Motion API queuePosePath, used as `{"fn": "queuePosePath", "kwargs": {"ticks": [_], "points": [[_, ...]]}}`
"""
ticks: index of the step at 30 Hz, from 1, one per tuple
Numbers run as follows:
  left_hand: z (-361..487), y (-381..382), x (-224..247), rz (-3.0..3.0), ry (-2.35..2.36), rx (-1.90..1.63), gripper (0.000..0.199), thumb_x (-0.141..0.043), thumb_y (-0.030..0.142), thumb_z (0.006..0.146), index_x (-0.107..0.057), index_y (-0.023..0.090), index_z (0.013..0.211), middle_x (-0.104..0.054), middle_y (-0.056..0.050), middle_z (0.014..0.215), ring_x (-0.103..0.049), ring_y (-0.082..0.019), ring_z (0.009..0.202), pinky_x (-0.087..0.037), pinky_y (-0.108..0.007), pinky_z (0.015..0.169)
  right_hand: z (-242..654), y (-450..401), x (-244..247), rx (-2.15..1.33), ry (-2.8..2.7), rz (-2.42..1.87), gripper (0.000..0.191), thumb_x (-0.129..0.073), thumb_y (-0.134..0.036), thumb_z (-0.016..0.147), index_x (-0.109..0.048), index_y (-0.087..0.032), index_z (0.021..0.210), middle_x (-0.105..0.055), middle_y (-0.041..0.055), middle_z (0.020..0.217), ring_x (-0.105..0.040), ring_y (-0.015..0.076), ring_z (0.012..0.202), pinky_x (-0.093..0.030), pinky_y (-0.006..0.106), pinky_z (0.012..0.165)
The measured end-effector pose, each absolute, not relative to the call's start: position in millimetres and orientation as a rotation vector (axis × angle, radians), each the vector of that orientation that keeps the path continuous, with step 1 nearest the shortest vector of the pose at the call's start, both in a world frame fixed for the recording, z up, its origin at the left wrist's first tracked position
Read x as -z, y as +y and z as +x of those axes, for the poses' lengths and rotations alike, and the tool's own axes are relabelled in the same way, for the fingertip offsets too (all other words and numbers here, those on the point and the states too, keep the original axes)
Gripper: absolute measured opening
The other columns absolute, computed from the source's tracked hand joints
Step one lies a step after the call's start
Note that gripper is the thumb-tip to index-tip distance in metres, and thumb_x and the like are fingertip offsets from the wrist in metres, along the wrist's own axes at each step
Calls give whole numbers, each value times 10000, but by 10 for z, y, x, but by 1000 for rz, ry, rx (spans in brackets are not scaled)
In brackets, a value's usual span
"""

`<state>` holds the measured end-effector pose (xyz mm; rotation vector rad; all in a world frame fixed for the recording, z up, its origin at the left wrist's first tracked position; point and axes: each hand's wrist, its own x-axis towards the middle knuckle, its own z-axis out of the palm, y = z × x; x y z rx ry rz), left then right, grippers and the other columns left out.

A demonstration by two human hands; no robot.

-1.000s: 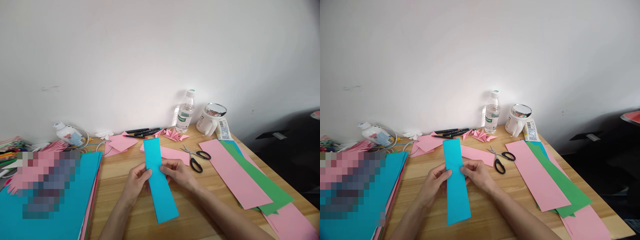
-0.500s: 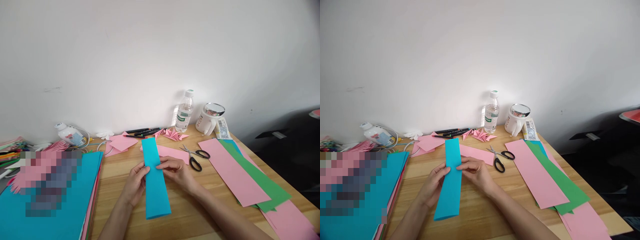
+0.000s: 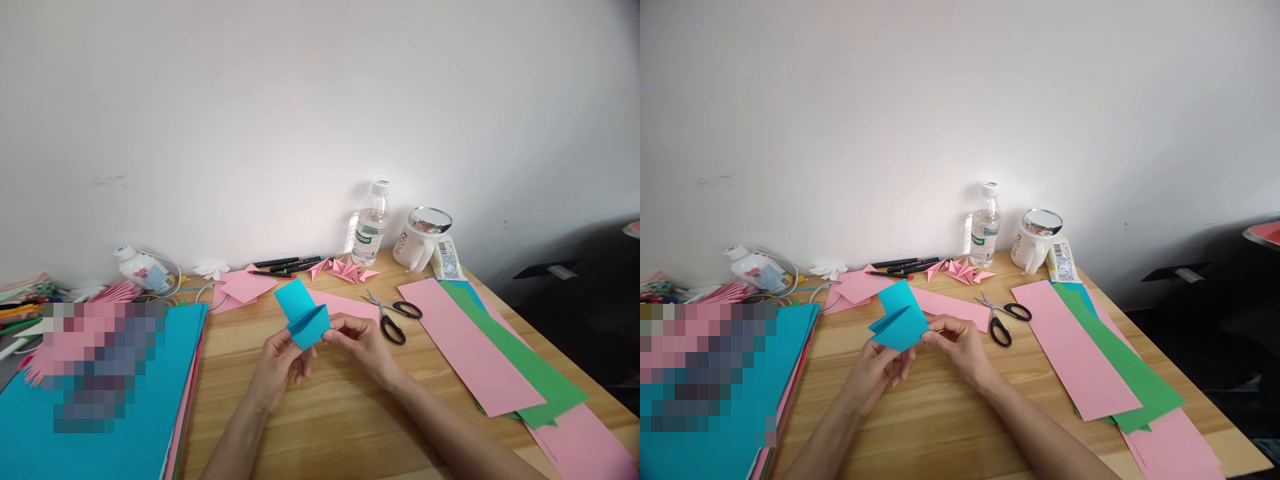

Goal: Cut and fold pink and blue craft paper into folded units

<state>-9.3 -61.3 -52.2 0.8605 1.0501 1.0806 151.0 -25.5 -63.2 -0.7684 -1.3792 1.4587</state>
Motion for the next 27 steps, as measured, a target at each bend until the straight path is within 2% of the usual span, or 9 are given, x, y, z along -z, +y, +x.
{"fn": "queuePosePath", "kwargs": {"ticks": [6, 12, 16, 18, 21, 23, 25, 27], "points": [[-72, -620, 574, 877, 1179, -1108, 279, -660, 368, 645, -543, 149, 520, -563, -2, 466, -441, -72, 347, -291, -192, 339, 1496, -296, 601, -1505, -1397, -699, 204, -683, -423, 712, -705, -221, 729, -684, 40, 790, -619, 200, 768, -496, 327, 730], [-50, -626, 589, 1004, 1147, -1107, 264, -672, 390, 670, -615, 141, 603, -614, -32, 517, -505, -113, 409, -382, -230, 399, 1515, -279, 630, -1523, -1366, -750, 194, -688, -390, 716, -685, -196, 717, -679, 33, 750, -609, 181, 726, -491, 318, 708], [-109, -587, 616, 961, 1201, -1369, 299, -690, 437, 648, -614, 155, 584, -636, -23, 583, -548, -140, 535, -449, -253, 517, 1523, -253, 687, -1523, -1422, -805, 214, -704, -395, 695, -687, -182, 706, -686, 46, 756, -612, 182, 714, -490, 310, 681], [-163, -574, 595, 876, 1207, -1508, 344, -668, 507, 655, -656, 166, 702, -665, -37, 683, -583, -176, 640, -467, -267, 564, 1524, -245, 731, -1520, -1445, -845, 217, -718, -390, 678, -686, -177, 712, -684, 48, 757, -609, 180, 704, -486, 304, 665], [-240, -577, 529, 839, 1187, -1599, 617, -599, 661, 624, -646, 193, 1024, -680, -74, 880, -602, -228, 784, -481, -282, 599, 1526, -242, 769, -1524, -1476, -864, 204, -711, -368, 688, -679, -170, 730, -679, 49, 760, -604, 174, 696, -481, 299, 658], [-274, -585, 491, 849, 1169, -1625, 748, -495, 750, 616, -621, 197, 1103, -677, -90, 930, -604, -249, 829, -488, -296, 624, 1533, -243, 761, -1508, -1507, -868, 189, -694, -355, 706, -669, -170, 736, -674, 48, 759, -599, 169, 692, -480, 295, 652], [-292, -589, 471, 890, 1214, -1625, 697, -510, 720, 641, -644, 187, 1070, -683, -96, 952, -603, -264, 889, -488, -304, 678, 1548, -242, 735, -1465, -1551, -888, 182, -675, -355, 721, -658, -174, 737, -669, 45, 754, -595, 166, 686, -483, 294, 645], [-299, -587, 468, 935, 1330, -1612, 541, -619, 595, 660, -677, 176, 996, -692, -91, 968, -600, -265, 928, -479, -298, 725, 1569, -237, 706, -1405, -1596, -917, 181, -655, -358, 737, -652, -178, 750, -668, 47, 766, -595, 167, 693, -487, 297, 651]]}}
